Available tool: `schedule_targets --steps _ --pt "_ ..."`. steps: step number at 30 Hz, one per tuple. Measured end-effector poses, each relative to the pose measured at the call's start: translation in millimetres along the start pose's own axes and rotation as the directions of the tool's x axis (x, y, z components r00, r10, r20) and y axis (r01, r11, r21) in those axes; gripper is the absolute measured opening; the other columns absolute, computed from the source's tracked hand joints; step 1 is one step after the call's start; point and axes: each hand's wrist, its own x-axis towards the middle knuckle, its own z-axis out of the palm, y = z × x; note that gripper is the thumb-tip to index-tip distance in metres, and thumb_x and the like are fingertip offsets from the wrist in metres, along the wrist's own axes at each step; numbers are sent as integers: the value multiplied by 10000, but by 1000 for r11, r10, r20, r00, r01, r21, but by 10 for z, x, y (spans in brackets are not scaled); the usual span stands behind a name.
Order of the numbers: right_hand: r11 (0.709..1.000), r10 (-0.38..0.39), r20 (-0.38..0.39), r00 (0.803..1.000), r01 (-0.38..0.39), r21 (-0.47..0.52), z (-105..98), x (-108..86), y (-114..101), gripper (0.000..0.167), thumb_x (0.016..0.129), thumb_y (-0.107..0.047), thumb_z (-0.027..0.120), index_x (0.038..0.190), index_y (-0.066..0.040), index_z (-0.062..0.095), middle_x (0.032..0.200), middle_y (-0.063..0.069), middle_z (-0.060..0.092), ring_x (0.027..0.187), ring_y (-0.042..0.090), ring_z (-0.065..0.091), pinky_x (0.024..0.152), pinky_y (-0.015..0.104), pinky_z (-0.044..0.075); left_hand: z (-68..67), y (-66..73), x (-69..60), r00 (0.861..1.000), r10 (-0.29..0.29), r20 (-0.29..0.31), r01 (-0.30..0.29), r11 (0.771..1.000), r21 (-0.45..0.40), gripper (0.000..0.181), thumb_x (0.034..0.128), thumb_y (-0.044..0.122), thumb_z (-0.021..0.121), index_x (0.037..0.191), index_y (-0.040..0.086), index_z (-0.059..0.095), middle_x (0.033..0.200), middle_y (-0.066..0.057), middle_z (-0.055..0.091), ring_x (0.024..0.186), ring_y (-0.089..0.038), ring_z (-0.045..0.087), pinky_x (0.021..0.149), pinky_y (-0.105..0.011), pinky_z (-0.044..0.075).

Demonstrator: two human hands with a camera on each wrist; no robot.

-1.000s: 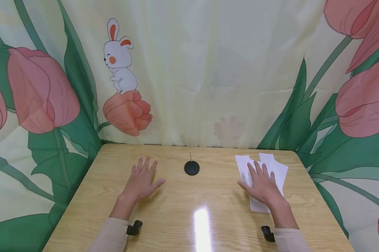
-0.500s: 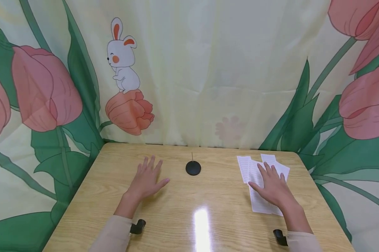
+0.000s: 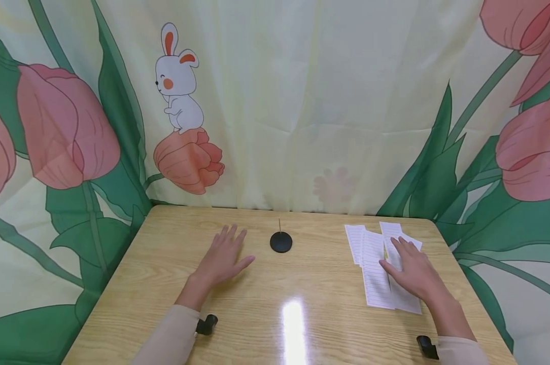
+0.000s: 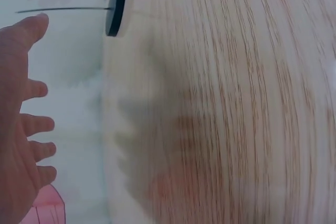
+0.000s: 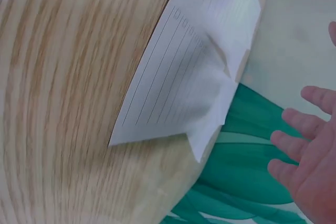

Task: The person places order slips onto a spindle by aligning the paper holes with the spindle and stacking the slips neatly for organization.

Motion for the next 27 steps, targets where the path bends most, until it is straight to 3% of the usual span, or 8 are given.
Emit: schedule_targets --steps 11,18,27 --pt "991 76 64 995 -83 106 -4 -43 165 911 1020 -554 539 1580 95 233 1594 414 215 1434 627 241 1108 774 234 73 34 161 999 54 -3 -54 998 -10 851 992 638 536 1620 104 325 1678 -226 260 1562 -455 197 1246 -599 207" --pt "977 128 105 986 -143 156 10 -112 319 921 1029 -559 518 1549 148 239 1551 448 256 1404 645 274 1096 756 283 154 84 265 997 72 1 -72 997 -32 863 984 647 543 1622 109 323 1680 -209 268 1553 -451 231 1254 -573 210" --pt "960 191 136 972 -214 183 44 -173 494 944 1028 -574 510 1537 171 231 1522 465 271 1370 641 314 1065 759 320 246 149 406 998 69 -1 -69 990 -122 884 971 643 577 1616 91 329 1664 -200 312 1544 -438 269 1246 -555 246"
